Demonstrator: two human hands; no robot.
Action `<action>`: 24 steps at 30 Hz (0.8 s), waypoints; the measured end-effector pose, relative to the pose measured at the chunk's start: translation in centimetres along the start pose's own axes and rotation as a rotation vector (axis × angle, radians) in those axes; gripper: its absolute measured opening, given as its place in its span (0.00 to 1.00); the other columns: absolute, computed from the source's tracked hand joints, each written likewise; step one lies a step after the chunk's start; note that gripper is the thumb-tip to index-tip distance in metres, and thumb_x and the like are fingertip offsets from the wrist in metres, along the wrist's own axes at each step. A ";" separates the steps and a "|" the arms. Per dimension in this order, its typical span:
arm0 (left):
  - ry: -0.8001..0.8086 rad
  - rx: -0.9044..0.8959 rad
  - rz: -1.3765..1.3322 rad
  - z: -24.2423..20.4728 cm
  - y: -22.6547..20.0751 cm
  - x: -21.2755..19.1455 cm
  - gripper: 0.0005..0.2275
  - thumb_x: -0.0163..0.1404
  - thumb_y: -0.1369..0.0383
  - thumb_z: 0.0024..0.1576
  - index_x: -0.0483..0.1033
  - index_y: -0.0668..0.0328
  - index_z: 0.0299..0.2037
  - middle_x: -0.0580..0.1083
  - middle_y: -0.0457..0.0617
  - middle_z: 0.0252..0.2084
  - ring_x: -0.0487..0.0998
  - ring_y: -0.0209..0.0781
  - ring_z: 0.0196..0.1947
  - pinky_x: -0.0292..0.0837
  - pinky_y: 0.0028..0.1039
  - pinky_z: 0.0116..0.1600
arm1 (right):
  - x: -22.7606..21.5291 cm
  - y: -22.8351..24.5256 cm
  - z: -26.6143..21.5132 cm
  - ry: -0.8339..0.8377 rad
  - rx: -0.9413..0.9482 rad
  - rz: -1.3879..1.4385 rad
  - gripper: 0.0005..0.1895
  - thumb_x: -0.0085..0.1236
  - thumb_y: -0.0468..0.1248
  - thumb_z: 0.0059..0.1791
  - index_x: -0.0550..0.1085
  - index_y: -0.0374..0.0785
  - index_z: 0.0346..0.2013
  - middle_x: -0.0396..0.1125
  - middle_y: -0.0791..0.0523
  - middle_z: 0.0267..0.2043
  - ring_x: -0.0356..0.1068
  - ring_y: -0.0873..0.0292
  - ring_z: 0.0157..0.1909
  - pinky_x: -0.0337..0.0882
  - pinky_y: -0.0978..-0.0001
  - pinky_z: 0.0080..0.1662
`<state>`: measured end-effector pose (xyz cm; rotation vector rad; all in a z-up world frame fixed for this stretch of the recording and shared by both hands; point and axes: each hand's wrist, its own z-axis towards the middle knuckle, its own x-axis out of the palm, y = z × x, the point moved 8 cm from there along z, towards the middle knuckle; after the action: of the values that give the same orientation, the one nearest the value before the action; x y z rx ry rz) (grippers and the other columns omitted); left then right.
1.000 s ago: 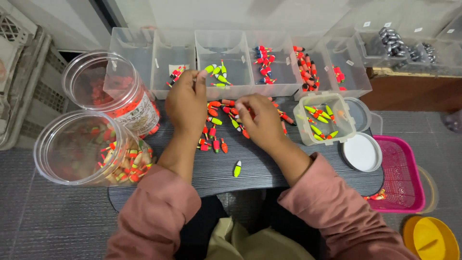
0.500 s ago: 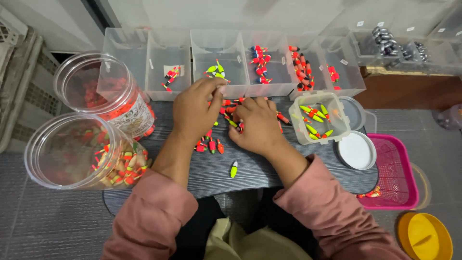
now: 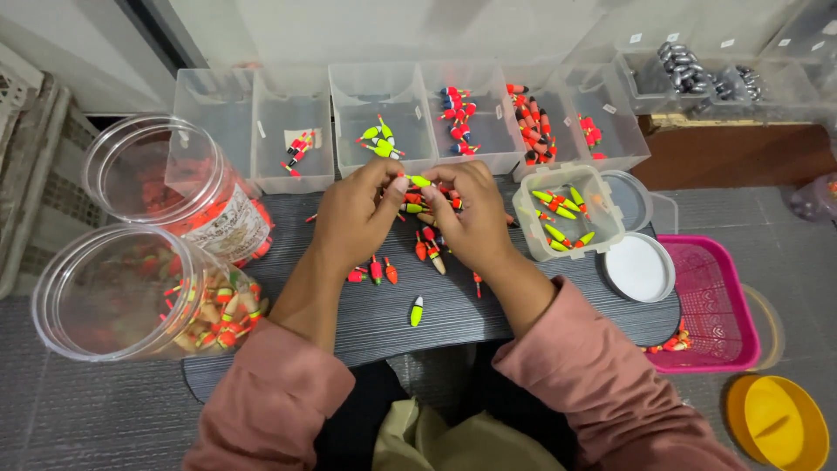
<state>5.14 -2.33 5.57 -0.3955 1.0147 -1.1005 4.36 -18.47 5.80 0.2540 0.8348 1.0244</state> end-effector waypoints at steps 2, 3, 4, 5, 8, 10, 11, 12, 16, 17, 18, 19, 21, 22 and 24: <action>-0.002 -0.032 -0.044 -0.1 0.0 -0.2 0.07 0.46 0.64 0.65 0.76 0.54 0.45 0.76 0.53 0.29 0.79 0.57 0.30 0.74 0.42 0.36 | -0.1 0.2 0.0 -0.011 -0.012 0.016 0.08 0.61 0.35 0.51 0.77 0.40 0.45 0.71 0.55 0.35 0.69 0.52 0.41 0.69 0.61 0.50; 0.021 -0.031 -0.013 0.0 0.0 -0.1 0.07 0.46 0.64 0.65 0.76 0.53 0.44 0.76 0.52 0.28 0.79 0.57 0.29 0.74 0.42 0.36 | 0.0 0.0 -0.1 -0.010 -0.005 0.029 0.08 0.60 0.35 0.51 0.77 0.40 0.45 0.71 0.55 0.35 0.70 0.52 0.41 0.70 0.61 0.50; 0.045 -0.029 0.016 0.1 0.0 0.1 0.07 0.46 0.64 0.65 0.77 0.52 0.43 0.75 0.51 0.27 0.79 0.57 0.29 0.74 0.42 0.35 | 0.0 -0.1 -0.2 -0.009 0.003 0.040 0.08 0.60 0.35 0.51 0.77 0.39 0.45 0.72 0.55 0.36 0.70 0.52 0.41 0.70 0.61 0.49; 0.045 -0.029 0.015 0.0 0.1 0.0 0.07 0.46 0.64 0.65 0.77 0.52 0.43 0.75 0.51 0.27 0.79 0.57 0.29 0.74 0.42 0.35 | 0.0 -0.2 -0.2 -0.009 0.004 0.039 0.08 0.60 0.35 0.51 0.77 0.39 0.45 0.72 0.55 0.36 0.70 0.52 0.41 0.70 0.61 0.49; 0.103 -0.026 0.059 -0.1 0.1 0.6 0.06 0.46 0.63 0.64 0.77 0.48 0.42 0.75 0.52 0.27 0.79 0.60 0.32 0.74 0.45 0.36 | 0.3 -0.6 -0.3 0.011 0.002 0.060 0.08 0.53 0.38 0.55 0.77 0.39 0.44 0.70 0.54 0.32 0.69 0.49 0.39 0.69 0.59 0.49; 0.163 -0.046 0.058 -0.2 -0.1 1.2 0.05 0.48 0.64 0.61 0.76 0.50 0.38 0.75 0.53 0.25 0.79 0.61 0.32 0.73 0.44 0.37 | 0.7 -0.9 -0.3 0.029 -0.018 0.028 0.09 0.48 0.37 0.57 0.77 0.39 0.42 0.68 0.52 0.31 0.68 0.46 0.39 0.69 0.57 0.49; 0.163 -0.046 0.058 -0.2 0.0 1.3 0.05 0.48 0.64 0.61 0.76 0.50 0.38 0.75 0.53 0.25 0.79 0.61 0.32 0.73 0.44 0.37 | 0.7 -1.1 -0.3 0.030 -0.018 0.028 0.09 0.48 0.37 0.57 0.77 0.39 0.42 0.68 0.52 0.31 0.68 0.46 0.39 0.69 0.57 0.49; 0.154 -0.048 0.063 -0.3 0.0 1.4 0.05 0.48 0.64 0.61 0.76 0.50 0.38 0.74 0.53 0.25 0.79 0.60 0.31 0.73 0.43 0.37 | 0.7 -1.3 -0.3 0.035 -0.016 0.028 0.10 0.47 0.38 0.58 0.77 0.39 0.42 0.68 0.52 0.31 0.68 0.47 0.39 0.68 0.57 0.49; 0.101 -0.085 0.015 -0.3 0.8 1.4 0.07 0.46 0.64 0.63 0.77 0.50 0.37 0.73 0.54 0.23 0.78 0.60 0.29 0.73 0.42 0.36 | 0.4 -0.1 -0.1 0.039 0.021 0.109 0.13 0.46 0.40 0.58 0.73 0.36 0.50 0.68 0.47 0.39 0.67 0.40 0.44 0.67 0.50 0.51; 0.101 -0.086 0.016 -0.3 0.9 1.4 0.07 0.46 0.64 0.63 0.77 0.50 0.37 0.73 0.54 0.23 0.78 0.60 0.29 0.73 0.42 0.36 | 0.4 -0.2 -0.1 0.039 0.021 0.110 0.13 0.46 0.40 0.58 0.73 0.36 0.50 0.68 0.47 0.39 0.67 0.40 0.44 0.67 0.50 0.51; 0.084 -0.098 -0.022 -0.3 1.1 1.3 0.07 0.46 0.64 0.63 0.76 0.51 0.37 0.73 0.56 0.24 0.78 0.61 0.29 0.73 0.42 0.36 | 0.6 -0.2 -0.1 0.050 0.011 0.099 0.11 0.48 0.39 0.57 0.73 0.36 0.49 0.67 0.49 0.37 0.67 0.42 0.43 0.67 0.52 0.51; 0.068 -0.110 -0.061 -0.2 1.3 1.2 0.06 0.45 0.65 0.63 0.76 0.52 0.38 0.73 0.57 0.24 0.78 0.61 0.30 0.73 0.42 0.37 | 0.7 -0.2 0.0 0.062 0.002 0.089 0.10 0.50 0.38 0.57 0.73 0.37 0.49 0.66 0.51 0.36 0.67 0.44 0.42 0.66 0.54 0.51; 0.084 -0.127 -0.086 -0.3 1.5 1.5 0.06 0.45 0.66 0.63 0.76 0.52 0.37 0.73 0.57 0.23 0.77 0.58 0.28 0.72 0.40 0.36 | 0.9 -0.6 -0.1 0.074 -0.006 0.076 0.10 0.48 0.39 0.57 0.72 0.37 0.47 0.64 0.50 0.35 0.66 0.43 0.41 0.66 0.53 0.50; 0.098 -0.143 -0.110 -0.3 1.7 1.8 0.06 0.46 0.67 0.62 0.77 0.51 0.37 0.72 0.56 0.22 0.76 0.54 0.26 0.72 0.39 0.36 | 1.1 -0.8 -0.2 0.086 -0.016 0.062 0.10 0.46 0.40 0.58 0.72 0.37 0.45 0.63 0.50 0.33 0.66 0.41 0.40 0.66 0.51 0.49; 0.109 -0.138 -0.108 -0.4 1.6 1.9 0.07 0.45 0.66 0.63 0.76 0.52 0.36 0.72 0.56 0.22 0.76 0.56 0.26 0.72 0.39 0.35 | 1.2 -1.2 -0.3 0.097 -0.017 0.063 0.11 0.45 0.41 0.59 0.71 0.37 0.42 0.62 0.51 0.32 0.65 0.42 0.39 0.66 0.52 0.48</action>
<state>5.90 -3.23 3.29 -0.5107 1.1805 -1.1626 5.24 -18.13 4.36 0.2181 0.9102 1.1092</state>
